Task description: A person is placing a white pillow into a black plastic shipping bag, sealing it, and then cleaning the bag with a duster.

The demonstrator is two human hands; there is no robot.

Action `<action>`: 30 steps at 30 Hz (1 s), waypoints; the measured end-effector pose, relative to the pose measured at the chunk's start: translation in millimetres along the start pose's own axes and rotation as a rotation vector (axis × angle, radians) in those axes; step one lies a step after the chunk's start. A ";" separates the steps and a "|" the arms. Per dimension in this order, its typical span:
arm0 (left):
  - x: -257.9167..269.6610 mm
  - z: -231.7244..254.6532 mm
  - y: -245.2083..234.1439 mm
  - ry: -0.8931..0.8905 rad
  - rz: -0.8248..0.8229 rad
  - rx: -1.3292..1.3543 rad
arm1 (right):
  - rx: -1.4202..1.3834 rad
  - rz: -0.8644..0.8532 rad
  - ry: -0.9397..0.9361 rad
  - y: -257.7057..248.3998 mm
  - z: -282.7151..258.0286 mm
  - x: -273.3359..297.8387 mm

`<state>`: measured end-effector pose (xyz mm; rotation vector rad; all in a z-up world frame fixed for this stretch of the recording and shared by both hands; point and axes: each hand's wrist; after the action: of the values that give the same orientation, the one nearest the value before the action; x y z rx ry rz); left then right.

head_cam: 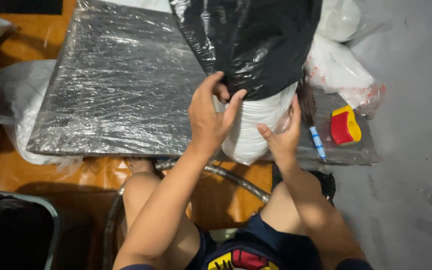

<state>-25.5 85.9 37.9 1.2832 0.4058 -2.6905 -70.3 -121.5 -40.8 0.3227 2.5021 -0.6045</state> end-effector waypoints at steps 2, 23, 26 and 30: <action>0.1 -7.0 4.5 -0.084 -0.024 0.025 | 0.001 0.039 -0.058 10.8 27.5 -3.8; 4.3 -15.3 4.0 -0.290 -0.497 0.149 | -0.143 -0.267 -0.083 -73.3 74.4 -85.9; 1.4 -26.4 1.5 -0.301 -0.594 0.083 | -0.027 -0.326 0.012 -73.9 86.0 -76.9; 8.0 -32.9 8.8 -0.364 -0.690 0.243 | 0.031 -0.351 0.144 -75.0 148.9 -51.1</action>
<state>-4.1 87.2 10.3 0.7445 0.5684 -3.5564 12.9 -263.6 -98.1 -0.0699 2.7134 -0.7810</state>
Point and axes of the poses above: each hand's wrist, its own x-axis away from the middle knuckle, its own y-axis out of the palm, z = x × y, and after that the axes turned 12 degrees about -z, right-handed
